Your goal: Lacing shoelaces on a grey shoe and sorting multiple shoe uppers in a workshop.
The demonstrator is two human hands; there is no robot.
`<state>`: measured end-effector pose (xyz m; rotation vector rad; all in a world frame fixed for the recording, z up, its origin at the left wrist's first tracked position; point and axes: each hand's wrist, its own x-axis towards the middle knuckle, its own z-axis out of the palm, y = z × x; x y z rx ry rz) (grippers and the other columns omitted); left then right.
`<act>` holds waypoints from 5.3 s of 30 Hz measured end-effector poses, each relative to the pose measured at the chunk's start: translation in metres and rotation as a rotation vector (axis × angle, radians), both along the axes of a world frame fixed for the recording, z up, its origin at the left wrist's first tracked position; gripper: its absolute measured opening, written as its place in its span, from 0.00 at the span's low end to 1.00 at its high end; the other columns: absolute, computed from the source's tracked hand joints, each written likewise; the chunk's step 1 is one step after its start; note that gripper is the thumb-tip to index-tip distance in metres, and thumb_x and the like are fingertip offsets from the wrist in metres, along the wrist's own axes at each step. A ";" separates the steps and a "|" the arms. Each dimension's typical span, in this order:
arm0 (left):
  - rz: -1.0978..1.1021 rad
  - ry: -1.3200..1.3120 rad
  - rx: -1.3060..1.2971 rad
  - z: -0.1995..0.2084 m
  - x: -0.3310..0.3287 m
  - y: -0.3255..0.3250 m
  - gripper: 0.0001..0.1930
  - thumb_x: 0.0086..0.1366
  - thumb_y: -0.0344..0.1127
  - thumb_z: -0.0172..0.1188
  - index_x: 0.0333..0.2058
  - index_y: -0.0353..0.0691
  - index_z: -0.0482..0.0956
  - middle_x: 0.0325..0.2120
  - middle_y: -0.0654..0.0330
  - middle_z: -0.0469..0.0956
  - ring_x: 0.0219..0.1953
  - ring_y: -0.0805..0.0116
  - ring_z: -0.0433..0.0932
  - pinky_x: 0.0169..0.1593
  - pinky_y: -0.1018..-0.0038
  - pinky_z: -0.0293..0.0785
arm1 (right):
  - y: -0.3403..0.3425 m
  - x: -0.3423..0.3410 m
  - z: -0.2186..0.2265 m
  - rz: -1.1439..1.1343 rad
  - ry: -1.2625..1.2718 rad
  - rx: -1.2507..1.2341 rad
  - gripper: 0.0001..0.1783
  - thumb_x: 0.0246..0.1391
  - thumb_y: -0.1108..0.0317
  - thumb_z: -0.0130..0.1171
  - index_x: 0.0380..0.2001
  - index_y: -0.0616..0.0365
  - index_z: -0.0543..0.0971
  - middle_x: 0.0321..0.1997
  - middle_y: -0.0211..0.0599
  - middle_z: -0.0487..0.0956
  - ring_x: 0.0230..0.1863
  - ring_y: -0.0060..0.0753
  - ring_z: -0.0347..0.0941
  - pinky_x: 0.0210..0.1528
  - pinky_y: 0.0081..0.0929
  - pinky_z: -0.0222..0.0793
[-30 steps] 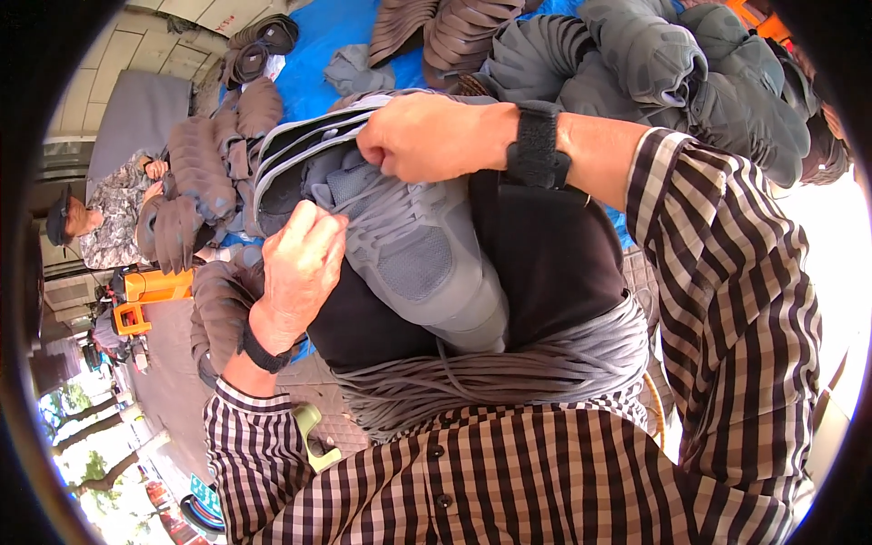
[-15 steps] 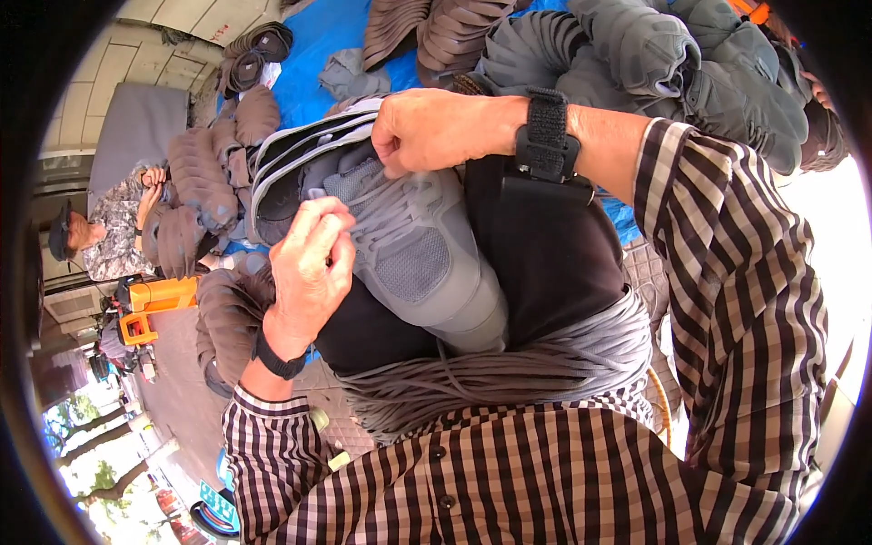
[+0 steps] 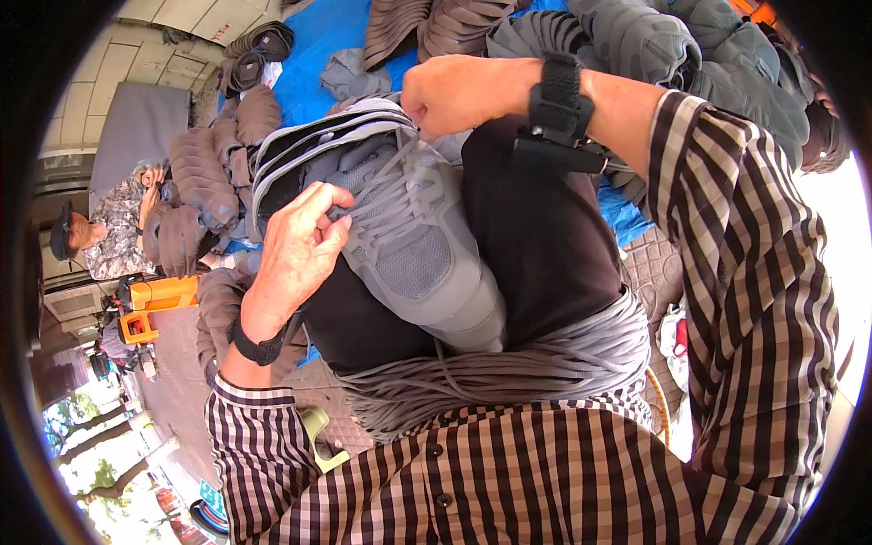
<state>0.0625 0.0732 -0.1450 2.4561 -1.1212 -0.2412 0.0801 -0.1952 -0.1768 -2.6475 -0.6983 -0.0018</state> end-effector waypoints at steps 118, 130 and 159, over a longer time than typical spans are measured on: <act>0.156 -0.258 -0.073 -0.030 0.008 -0.003 0.02 0.56 0.29 0.57 0.26 0.38 0.75 0.19 0.59 0.72 0.28 0.60 0.72 0.39 0.66 0.63 | 0.049 0.025 -0.017 -0.018 0.587 0.576 0.16 0.46 0.65 0.63 0.36 0.64 0.79 0.30 0.35 0.77 0.36 0.28 0.71 0.38 0.29 0.67; 0.097 -0.001 -0.319 -0.040 0.013 -0.009 0.04 0.59 0.27 0.60 0.28 0.33 0.74 0.20 0.67 0.71 0.25 0.79 0.66 0.30 0.79 0.64 | 0.043 0.022 -0.014 0.048 0.620 0.658 0.13 0.50 0.65 0.62 0.35 0.63 0.77 0.27 0.25 0.72 0.32 0.18 0.65 0.36 0.22 0.60; 0.003 0.348 -0.181 -0.017 0.050 0.003 0.23 0.53 0.29 0.62 0.49 0.33 0.70 0.43 0.57 0.75 0.46 0.67 0.73 0.53 0.72 0.67 | 0.051 0.018 -0.007 0.062 0.602 0.684 0.10 0.50 0.67 0.62 0.33 0.61 0.76 0.25 0.22 0.71 0.29 0.15 0.64 0.34 0.20 0.59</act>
